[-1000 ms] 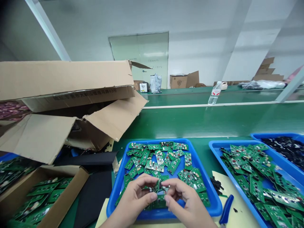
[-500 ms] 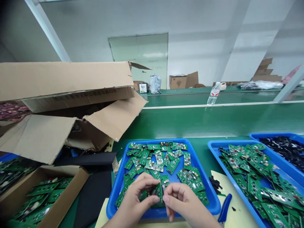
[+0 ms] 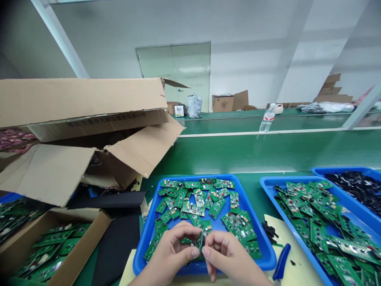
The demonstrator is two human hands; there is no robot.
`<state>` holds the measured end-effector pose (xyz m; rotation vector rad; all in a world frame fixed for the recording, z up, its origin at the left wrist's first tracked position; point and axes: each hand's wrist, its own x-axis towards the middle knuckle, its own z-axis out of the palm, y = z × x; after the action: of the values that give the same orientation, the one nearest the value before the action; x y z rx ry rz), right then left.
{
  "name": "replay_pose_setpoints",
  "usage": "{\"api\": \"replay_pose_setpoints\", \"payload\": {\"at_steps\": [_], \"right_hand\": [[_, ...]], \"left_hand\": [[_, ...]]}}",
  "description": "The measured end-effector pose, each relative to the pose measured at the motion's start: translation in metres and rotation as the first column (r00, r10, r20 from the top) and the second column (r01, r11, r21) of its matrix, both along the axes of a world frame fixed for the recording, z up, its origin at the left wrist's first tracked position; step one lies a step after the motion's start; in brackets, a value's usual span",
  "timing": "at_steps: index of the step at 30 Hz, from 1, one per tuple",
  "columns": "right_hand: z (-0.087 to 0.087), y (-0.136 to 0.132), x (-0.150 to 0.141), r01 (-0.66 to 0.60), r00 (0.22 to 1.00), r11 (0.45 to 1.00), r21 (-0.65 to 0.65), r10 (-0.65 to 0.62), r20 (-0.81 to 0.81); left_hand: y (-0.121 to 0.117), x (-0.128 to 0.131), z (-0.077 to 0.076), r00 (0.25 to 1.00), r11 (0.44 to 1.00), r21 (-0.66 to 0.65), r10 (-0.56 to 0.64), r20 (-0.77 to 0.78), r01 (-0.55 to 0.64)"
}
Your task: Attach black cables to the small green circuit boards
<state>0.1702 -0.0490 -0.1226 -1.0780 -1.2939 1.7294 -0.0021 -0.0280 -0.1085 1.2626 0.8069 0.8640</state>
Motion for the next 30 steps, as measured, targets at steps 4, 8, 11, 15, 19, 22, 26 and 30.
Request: {"api": "replay_pose_setpoints", "payload": {"at_steps": [4, 8, 11, 15, 19, 22, 26, 30], "right_hand": [[0.0022, -0.0013, -0.0015, 0.024, 1.0, 1.0, -0.003, -0.024, -0.003], [-0.0002, -0.0004, 0.0021, -0.005, 1.0, 1.0, 0.027, 0.005, -0.017], [-0.0023, -0.0008, 0.0038, 0.012, 1.0, 1.0, 0.024, -0.011, -0.023], [-0.0051, -0.003, 0.0021, 0.011, 0.999, 1.0, -0.004, -0.011, -0.038], [-0.0068, -0.0042, 0.0001, -0.022, 0.994, 0.998, -0.058, 0.015, -0.111], [-0.0053, -0.0037, -0.0008, -0.018, 0.982, 0.996, -0.09, 0.001, -0.188], [-0.0033, -0.0031, -0.0017, -0.029, 0.981, 0.994, -0.109, 0.007, -0.194], [-0.0042, -0.0033, -0.002, -0.053, 0.986, 0.994, -0.098, 0.037, -0.161]], "left_hand": [[0.0009, -0.0003, -0.0032, 1.0, 1.0, -0.017, -0.004, -0.01, 0.004], [0.0024, -0.0024, -0.0023, 0.997, 0.999, 0.014, 0.03, -0.073, -0.029], [0.0023, -0.0036, 0.0002, 0.979, 0.99, 0.128, 0.081, -0.188, -0.057], [0.0007, -0.003, 0.0014, 0.985, 0.993, 0.102, 0.07, -0.157, -0.055], [0.0002, -0.001, -0.0001, 0.998, 0.999, -0.033, 0.015, -0.056, -0.017], [0.001, 0.0001, -0.0011, 1.0, 0.996, -0.088, -0.008, 0.0, 0.008], [0.0015, 0.0007, -0.0013, 1.0, 0.995, -0.101, 0.0, 0.003, 0.0], [0.0011, 0.001, -0.0005, 1.0, 0.995, -0.093, -0.015, 0.013, 0.016]]}}
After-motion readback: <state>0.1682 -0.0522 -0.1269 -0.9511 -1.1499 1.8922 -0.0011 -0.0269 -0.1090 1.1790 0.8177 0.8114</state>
